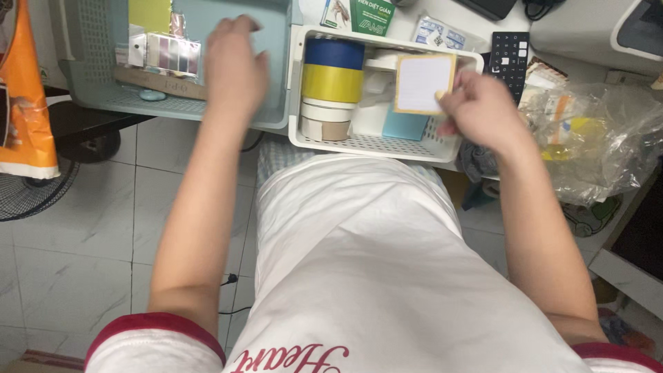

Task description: The person takes a pair of glasses out of a case and then sorts various small items including papers, stickers, and bottles by placing them into plastic baskets on a desk.

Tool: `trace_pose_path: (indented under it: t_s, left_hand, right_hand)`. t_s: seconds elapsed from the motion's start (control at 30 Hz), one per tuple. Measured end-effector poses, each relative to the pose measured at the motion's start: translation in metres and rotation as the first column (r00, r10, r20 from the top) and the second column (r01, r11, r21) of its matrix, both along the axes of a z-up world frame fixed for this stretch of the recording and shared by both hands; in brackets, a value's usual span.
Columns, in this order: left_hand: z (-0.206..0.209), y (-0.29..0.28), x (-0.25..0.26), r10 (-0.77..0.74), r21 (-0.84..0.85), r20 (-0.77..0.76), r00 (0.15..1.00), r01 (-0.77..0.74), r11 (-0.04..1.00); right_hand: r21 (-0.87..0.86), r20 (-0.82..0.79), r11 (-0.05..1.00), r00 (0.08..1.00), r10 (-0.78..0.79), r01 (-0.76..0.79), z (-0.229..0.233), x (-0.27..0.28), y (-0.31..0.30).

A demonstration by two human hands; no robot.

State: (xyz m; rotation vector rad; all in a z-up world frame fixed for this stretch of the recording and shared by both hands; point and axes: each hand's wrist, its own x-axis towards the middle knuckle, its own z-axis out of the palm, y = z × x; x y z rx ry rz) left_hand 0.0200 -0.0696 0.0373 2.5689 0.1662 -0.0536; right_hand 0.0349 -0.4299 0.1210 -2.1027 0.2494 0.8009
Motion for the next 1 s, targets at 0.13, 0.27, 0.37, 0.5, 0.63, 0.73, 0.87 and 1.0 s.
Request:
trace_pose_path:
  t_s: [0.13, 0.27, 0.37, 0.5, 0.63, 0.73, 0.87, 1.0]
  left_hand:
    - [-0.058, 0.047, 0.0, 0.016, 0.184, -0.205, 0.979, 0.022, 0.983]
    - [-0.07, 0.066, -0.004, 0.099, 0.312, -0.326, 0.94, 0.008, 0.95]
    - [-0.067, 0.068, -0.005, 0.124, 0.267, -0.367, 0.922, -0.023, 0.963]
    - [-0.093, 0.088, -0.01, 0.101, 0.304, -0.194, 0.976, -0.038, 0.952]
    - [-0.125, 0.11, -0.016, 0.058, 0.408, -0.064, 0.996, -0.027, 0.912]
    - [-0.121, 0.114, -0.019, 0.038, 0.413, -0.082, 0.996, -0.001, 0.911]
    - [-0.098, 0.114, -0.016, 0.008, 0.357, -0.131, 0.991, 0.04, 0.933]
    - [-0.096, 0.127, -0.018, -0.052, 0.471, -0.048, 0.997, 0.068, 0.879]
  right_hand:
    - [-0.138, -0.264, 0.99, 0.965, -0.014, -0.024, -0.011, -0.021, -0.001]
    - [-0.014, -0.305, 1.0, 0.952, -0.024, 0.02, -0.015, -0.035, -0.017]
    - [-0.118, -0.335, 0.993, 0.941, -0.042, 0.002, -0.016, -0.032, -0.028]
    - [-0.295, -0.315, 0.919, 0.935, 0.164, -0.261, -0.045, -0.017, -0.011]
    - [-0.483, -0.354, 0.756, 0.888, 0.293, -0.442, -0.079, -0.01, 0.009]
    - [-0.621, -0.372, 0.571, 0.843, 0.388, -0.537, -0.108, -0.007, 0.013]
    - [-0.73, -0.368, 0.31, 0.732, 0.573, -0.609, -0.136, -0.007, 0.024]
    - [-0.579, -0.326, 0.353, 0.606, 0.726, -0.735, -0.116, -0.003, 0.029]
